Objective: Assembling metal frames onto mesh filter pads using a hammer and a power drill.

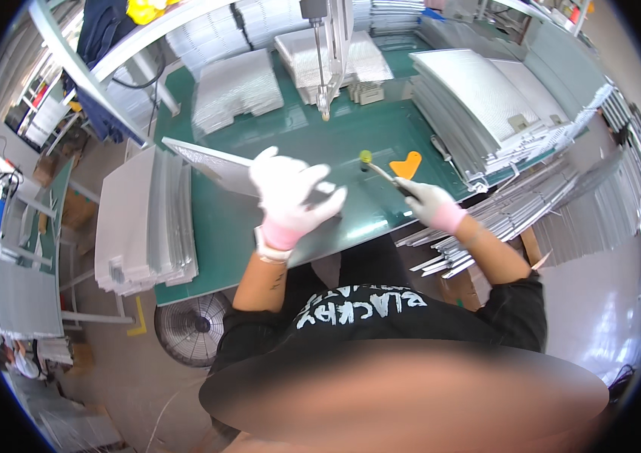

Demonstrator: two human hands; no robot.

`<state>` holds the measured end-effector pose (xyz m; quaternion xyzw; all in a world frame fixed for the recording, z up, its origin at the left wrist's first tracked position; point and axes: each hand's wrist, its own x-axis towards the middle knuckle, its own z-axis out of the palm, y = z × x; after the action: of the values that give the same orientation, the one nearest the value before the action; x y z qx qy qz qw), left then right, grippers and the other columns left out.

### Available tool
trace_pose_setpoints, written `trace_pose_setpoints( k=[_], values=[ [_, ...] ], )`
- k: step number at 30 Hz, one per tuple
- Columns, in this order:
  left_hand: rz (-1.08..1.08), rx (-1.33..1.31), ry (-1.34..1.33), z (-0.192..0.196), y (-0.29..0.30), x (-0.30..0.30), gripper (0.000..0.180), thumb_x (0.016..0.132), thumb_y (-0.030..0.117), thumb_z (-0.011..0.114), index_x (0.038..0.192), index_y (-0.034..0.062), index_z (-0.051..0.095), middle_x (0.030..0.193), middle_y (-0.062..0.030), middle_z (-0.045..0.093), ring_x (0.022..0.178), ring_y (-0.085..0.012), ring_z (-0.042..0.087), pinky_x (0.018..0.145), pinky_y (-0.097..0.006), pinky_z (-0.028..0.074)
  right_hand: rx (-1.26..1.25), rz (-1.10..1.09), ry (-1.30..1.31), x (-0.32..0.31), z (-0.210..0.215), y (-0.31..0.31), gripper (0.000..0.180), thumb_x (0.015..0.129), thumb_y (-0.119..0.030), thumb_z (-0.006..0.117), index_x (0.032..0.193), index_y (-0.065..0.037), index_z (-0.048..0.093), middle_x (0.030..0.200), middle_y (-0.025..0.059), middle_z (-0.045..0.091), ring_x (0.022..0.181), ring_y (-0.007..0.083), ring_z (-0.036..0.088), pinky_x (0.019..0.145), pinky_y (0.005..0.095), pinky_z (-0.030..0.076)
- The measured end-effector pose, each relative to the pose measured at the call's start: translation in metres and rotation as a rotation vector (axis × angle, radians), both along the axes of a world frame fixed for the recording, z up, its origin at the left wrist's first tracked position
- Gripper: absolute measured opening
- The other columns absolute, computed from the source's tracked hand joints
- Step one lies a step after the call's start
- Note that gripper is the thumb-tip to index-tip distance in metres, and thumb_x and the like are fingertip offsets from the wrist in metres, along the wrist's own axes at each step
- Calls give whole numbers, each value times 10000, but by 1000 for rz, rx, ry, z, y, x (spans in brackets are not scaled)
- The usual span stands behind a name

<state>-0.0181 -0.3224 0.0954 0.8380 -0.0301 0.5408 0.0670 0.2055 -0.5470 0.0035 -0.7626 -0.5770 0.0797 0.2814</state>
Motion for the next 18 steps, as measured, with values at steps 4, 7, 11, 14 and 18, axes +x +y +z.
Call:
trace_pose_setpoints(
  k=[4, 7, 11, 14, 18],
  values=[
    [-463, -459, -513, 20, 49, -59, 152, 774, 220, 565, 652, 129, 548, 700, -9, 531, 766, -214, 510, 909, -449, 429, 133, -15, 39, -23, -27, 20, 675, 863, -293, 666, 1431, -30, 415, 1410, 262, 431, 1325, 411, 405, 1123, 434, 322],
    [-966, -772, -819, 46, 54, -64, 321, 890, 310, 454, 596, 182, 444, 600, 41, 430, 672, -151, 450, 848, -347, 395, 222, -106, 100, -32, -36, 16, 759, 863, -355, 681, 1458, -7, 365, 1495, 242, 344, 1398, 374, 336, 1160, 415, 265],
    [-1209, -1203, -761, 11, 71, -38, 408, 934, 378, 431, 565, 205, 436, 563, 61, 460, 644, -112, 467, 852, -323, 414, 478, -69, 477, -24, -41, 14, 865, 864, -360, 706, 1487, 51, 268, 1519, 212, 342, 1415, 282, 329, 1177, 389, 232],
    [-1387, -1478, -603, -48, 80, 0, 371, 998, 390, 383, 859, 109, 582, 822, -25, 596, 844, -182, 561, 945, -389, 446, 303, -152, 940, -27, -27, -4, 737, 920, -299, 679, 1459, 60, 327, 1369, 133, 505, 1265, 206, 478, 1092, 337, 357],
    [-410, -1302, -417, -85, 80, -17, 519, 1054, 387, 318, 1308, -39, 470, 1217, -181, 573, 1158, -294, 553, 1070, -454, 401, 699, -420, 873, -13, 17, -61, 635, 949, -159, 624, 1485, 10, 329, 1285, 99, 559, 1042, 134, 549, 937, 248, 447]
  ],
)
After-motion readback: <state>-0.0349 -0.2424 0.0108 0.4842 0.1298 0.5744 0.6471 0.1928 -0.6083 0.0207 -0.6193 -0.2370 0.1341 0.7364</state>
